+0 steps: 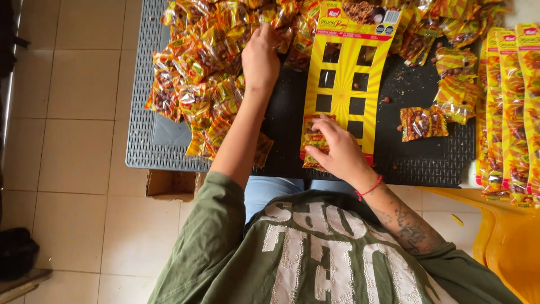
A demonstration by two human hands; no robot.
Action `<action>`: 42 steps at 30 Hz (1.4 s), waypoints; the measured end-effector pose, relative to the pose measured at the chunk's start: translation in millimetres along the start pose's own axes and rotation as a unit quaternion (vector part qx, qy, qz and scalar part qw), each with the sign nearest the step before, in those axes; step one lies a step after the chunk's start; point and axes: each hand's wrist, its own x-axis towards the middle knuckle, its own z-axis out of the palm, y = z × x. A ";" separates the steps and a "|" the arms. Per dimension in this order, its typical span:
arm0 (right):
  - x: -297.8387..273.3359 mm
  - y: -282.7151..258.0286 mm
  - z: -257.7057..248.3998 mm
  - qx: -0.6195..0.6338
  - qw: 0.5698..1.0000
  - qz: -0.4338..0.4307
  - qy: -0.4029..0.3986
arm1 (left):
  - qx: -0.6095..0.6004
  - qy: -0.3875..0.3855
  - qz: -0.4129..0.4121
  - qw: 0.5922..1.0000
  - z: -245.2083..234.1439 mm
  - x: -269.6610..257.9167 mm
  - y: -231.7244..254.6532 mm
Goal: The person inserts individual small bags of snacks into the cut-out slots of yellow cardboard display units and then moves the completed displays to a stack.
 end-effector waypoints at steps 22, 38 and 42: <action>18.6 1.3 -23.1 0.434 0.854 0.127 0.256 | -0.446 -0.187 -0.102 0.869 -93.1 -118.3 107.7; 6.0 -1.9 -33.5 0.386 0.890 0.079 0.229 | -0.501 -0.152 -0.092 0.847 -91.4 -118.0 113.7; 3.7 0.6 -44.2 0.320 0.925 0.082 0.189 | -0.437 -0.180 -0.009 0.881 -112.4 -110.7 121.8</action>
